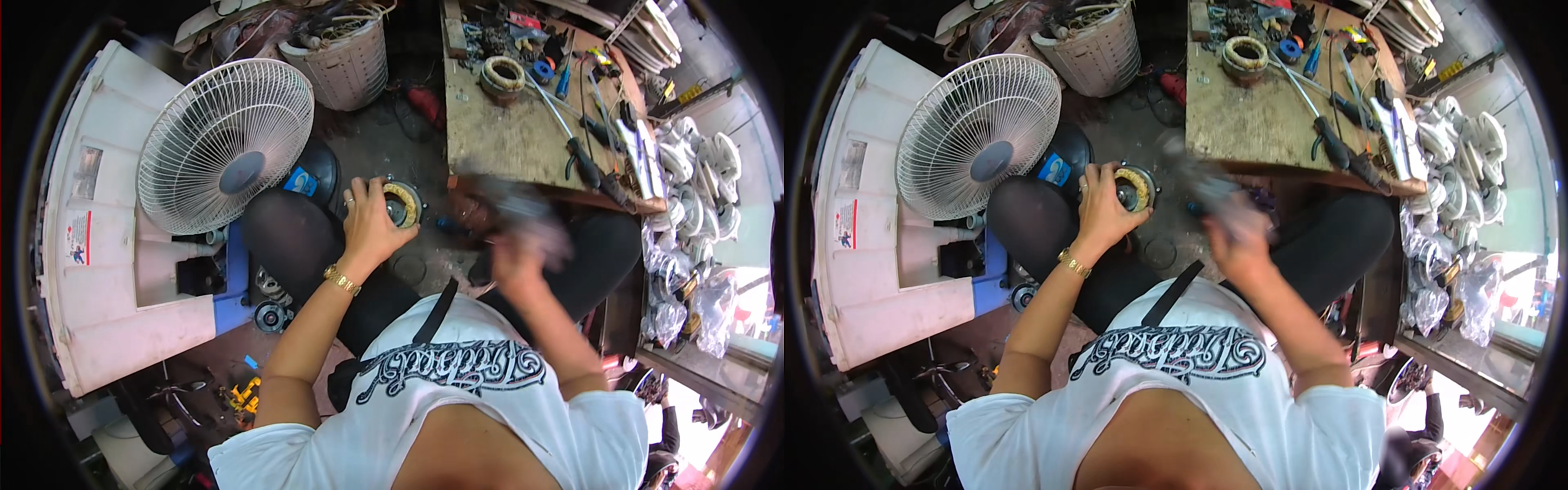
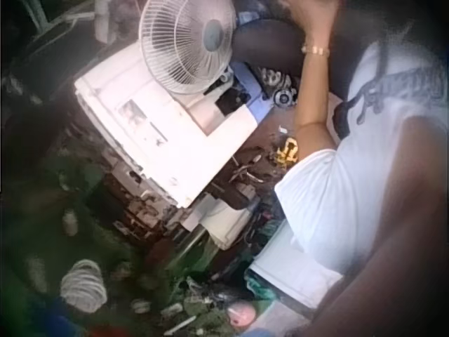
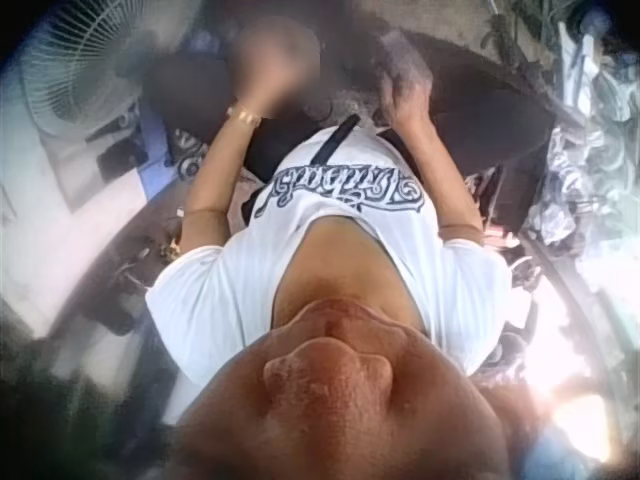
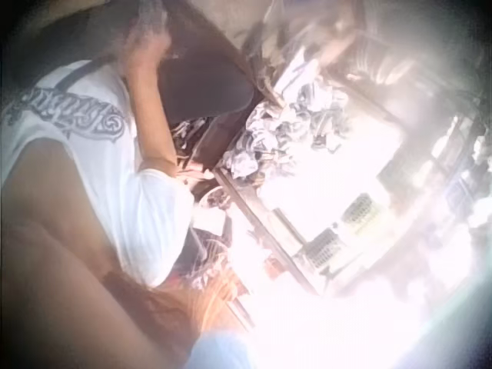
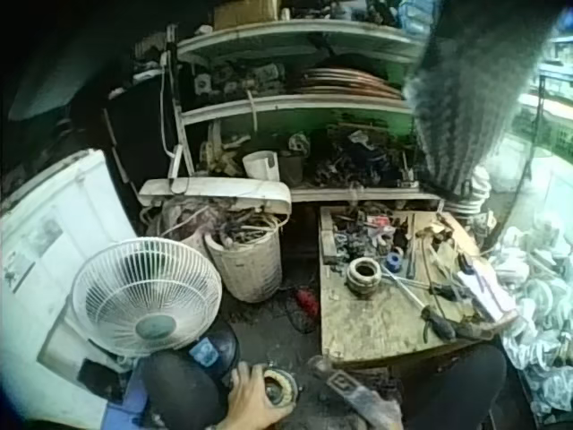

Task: The person disassembles an electric fan motor by hand and using a screwdriver and hammer, tapping the casing to loosen parts and removing the internal components.

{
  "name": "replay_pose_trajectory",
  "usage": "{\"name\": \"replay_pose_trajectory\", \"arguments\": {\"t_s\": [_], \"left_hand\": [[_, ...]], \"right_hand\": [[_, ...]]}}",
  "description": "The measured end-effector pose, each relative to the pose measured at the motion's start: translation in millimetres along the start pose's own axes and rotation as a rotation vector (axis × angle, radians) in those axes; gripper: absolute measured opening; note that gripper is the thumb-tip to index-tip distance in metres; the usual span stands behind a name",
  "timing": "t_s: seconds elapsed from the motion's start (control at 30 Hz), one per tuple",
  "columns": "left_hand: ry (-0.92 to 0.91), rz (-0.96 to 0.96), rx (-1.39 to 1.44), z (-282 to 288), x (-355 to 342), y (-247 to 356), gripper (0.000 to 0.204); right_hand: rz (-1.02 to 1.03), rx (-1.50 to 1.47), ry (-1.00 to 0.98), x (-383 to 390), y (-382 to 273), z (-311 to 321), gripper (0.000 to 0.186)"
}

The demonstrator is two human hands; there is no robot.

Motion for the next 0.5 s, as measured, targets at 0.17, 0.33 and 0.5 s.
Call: {"name": "replay_pose_trajectory", "arguments": {"t_s": [0.17, 0.33, 0.5], "left_hand": [[-0.096, 0.023, -0.114, 9.3, 14.1, -17.1, 0.085], [-0.119, 0.069, 0.023, 5.8, 15.3, -13.9, 0.084], [-0.041, 0.032, 0.401, 7.9, 21.1, -6.9, 0.079]], "right_hand": [[-0.436, -0.057, -0.302, 62.0, 36.9, -51.4, 0.022], [-0.471, -0.358, -0.178, 25.1, 40.0, -60.8, 0.041], [-0.765, -0.900, -0.223, 48.4, 49.0, -109.6, 0.052]]}}
Point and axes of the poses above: each hand's wrist, its own x-axis away from the middle knuckle, its own z-axis out of the back of the hand, y = z × x, the point moved 4 cm from there along -x, towards the middle knuckle, and after that the axes turned 5 degrees about x, right-handed, at the moved point
